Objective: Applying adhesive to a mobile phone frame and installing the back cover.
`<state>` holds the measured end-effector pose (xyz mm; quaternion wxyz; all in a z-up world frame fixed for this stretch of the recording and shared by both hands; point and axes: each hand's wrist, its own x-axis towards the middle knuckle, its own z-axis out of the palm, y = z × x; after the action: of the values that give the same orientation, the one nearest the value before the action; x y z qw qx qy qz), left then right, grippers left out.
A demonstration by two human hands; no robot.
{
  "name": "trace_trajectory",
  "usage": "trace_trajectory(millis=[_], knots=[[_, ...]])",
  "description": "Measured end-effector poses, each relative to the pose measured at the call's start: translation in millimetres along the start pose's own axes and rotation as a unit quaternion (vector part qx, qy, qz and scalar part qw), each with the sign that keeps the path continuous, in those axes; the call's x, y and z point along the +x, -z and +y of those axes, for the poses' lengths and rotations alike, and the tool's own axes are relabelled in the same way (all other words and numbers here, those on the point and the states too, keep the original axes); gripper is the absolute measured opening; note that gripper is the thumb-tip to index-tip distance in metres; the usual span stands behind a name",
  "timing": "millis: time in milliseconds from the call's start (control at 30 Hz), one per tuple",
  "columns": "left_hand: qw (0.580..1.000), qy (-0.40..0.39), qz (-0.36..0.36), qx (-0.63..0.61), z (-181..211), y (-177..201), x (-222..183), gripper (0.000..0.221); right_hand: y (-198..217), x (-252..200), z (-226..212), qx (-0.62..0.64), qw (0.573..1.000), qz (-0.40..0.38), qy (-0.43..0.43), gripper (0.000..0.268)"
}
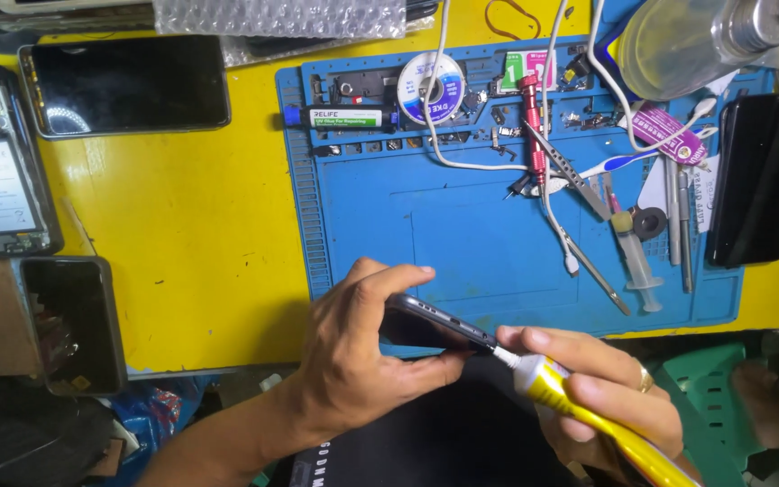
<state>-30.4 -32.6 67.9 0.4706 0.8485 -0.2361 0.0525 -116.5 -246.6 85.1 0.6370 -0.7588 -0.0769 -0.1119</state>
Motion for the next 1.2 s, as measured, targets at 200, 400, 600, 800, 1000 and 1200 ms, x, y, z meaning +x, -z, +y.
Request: trace_trajectory(millis=[200,400,600,800,1000,1200], knots=[[1.0,-0.002,0.005,0.029,8,0,5,0.066,-3,0,-4,-0.033,0.999,0.001,-0.001,0.021],[0.997,0.004,0.0,0.072,12,0,6,0.072,-13,-8,-6,-0.043,0.996,0.076,-0.007,0.017],[0.997,0.018,0.004,0.077,14,-2,4,0.079,-9,-6,-6,-0.127,0.991,0.045,0.006,0.028],[0.997,0.036,0.01,0.062,16,-2,5,0.08,-8,-9,-12,-0.132,0.991,0.017,-0.002,0.042],[0.998,0.024,0.018,0.062,16,-1,6,0.075,-9,-9,-15,-0.132,0.991,0.026,-0.008,0.044],[0.997,0.006,0.015,0.072,17,2,7,0.07,-6,-16,-19,-0.098,0.994,0.028,-0.041,0.047]])
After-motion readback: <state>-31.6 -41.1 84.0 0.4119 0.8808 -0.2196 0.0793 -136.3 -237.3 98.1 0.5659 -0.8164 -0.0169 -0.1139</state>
